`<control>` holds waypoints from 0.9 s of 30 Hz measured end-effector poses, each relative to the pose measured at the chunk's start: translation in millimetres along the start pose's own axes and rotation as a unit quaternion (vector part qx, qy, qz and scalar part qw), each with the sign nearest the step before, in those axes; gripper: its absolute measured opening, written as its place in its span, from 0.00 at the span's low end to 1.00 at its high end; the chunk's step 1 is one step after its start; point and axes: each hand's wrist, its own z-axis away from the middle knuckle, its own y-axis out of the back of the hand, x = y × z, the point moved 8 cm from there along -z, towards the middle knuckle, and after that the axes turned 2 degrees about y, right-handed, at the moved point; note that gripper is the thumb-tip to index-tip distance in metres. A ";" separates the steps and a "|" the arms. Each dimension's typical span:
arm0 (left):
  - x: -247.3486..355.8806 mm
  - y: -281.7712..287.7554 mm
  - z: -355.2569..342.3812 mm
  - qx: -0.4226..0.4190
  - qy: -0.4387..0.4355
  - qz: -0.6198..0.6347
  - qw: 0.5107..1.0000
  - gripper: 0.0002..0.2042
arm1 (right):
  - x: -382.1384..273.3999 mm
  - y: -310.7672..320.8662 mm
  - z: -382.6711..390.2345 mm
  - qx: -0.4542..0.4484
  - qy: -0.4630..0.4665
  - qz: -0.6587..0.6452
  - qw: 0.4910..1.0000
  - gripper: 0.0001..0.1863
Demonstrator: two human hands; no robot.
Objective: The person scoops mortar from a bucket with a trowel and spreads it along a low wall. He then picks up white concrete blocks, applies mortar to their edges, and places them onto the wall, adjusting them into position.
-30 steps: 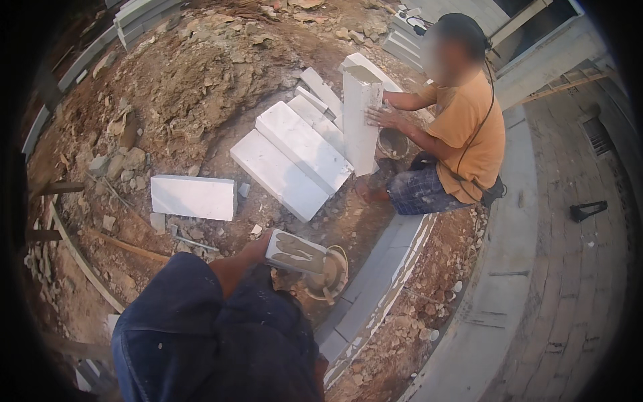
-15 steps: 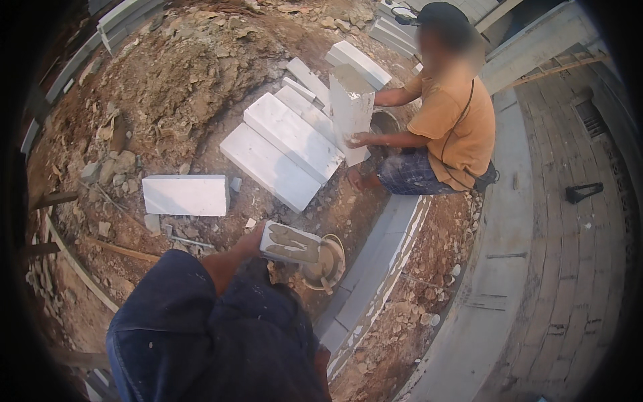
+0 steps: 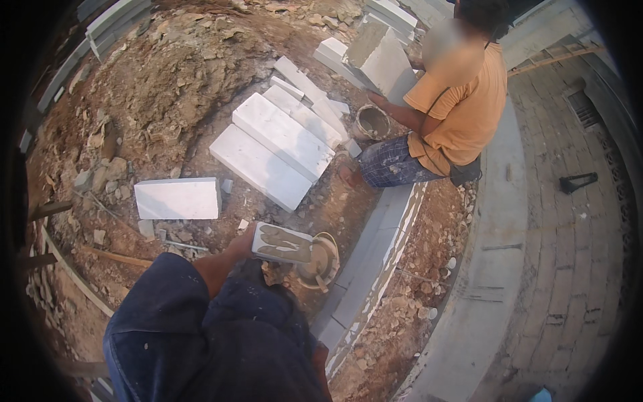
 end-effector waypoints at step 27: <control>29.3 31.2 20.2 -0.064 0.043 -0.032 0.996 0.61 | -15.7 -22.8 24.0 0.022 -0.017 0.066 0.997 0.10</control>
